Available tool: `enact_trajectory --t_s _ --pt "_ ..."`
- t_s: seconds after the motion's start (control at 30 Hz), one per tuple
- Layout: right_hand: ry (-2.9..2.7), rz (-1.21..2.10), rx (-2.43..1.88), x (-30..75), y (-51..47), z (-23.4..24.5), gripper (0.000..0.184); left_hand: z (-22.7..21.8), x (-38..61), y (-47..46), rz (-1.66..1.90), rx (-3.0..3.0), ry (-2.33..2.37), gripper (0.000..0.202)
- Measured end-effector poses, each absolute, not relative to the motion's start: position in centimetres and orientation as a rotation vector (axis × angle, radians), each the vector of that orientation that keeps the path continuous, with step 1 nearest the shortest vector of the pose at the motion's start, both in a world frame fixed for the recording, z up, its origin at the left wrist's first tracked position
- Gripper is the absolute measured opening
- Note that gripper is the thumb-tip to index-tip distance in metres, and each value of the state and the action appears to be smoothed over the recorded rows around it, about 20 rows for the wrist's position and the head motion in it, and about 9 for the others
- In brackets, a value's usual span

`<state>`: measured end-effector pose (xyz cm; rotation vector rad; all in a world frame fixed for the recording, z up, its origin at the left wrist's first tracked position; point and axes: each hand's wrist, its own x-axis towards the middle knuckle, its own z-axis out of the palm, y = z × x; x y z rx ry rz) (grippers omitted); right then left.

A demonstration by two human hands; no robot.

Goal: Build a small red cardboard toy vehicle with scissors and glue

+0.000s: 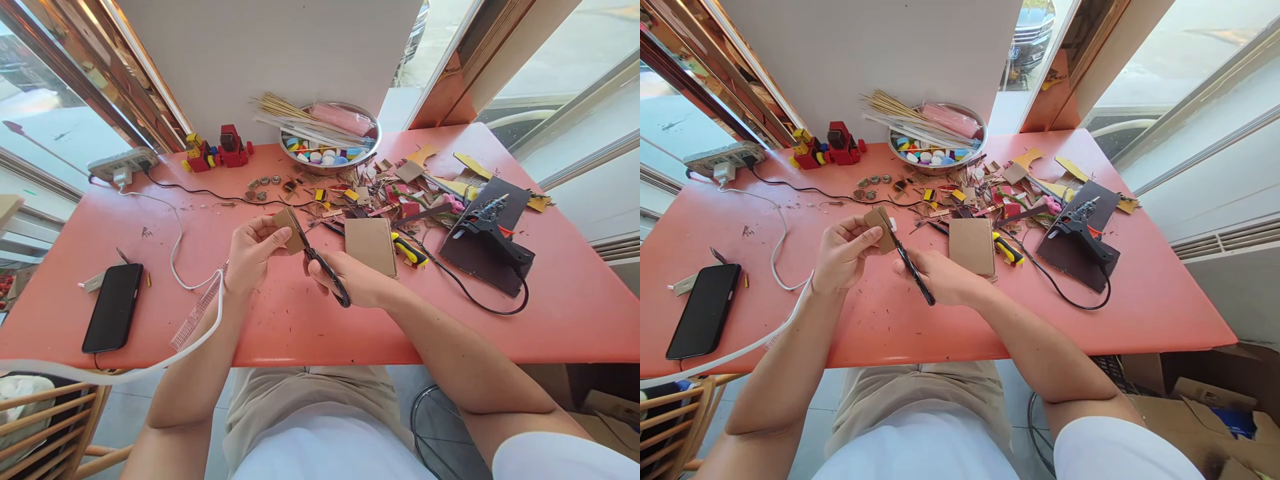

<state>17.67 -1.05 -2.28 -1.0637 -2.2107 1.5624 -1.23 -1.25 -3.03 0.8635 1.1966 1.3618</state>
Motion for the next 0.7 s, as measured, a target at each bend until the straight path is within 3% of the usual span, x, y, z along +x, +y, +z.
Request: enact_trajectory --t_s 0.7 --pt "-2.022 1.484 -1.072 16.2 -2.4 -4.1 0.076 -2.7 -1.8 -1.2 1.222 0.779 1.101 0.053"
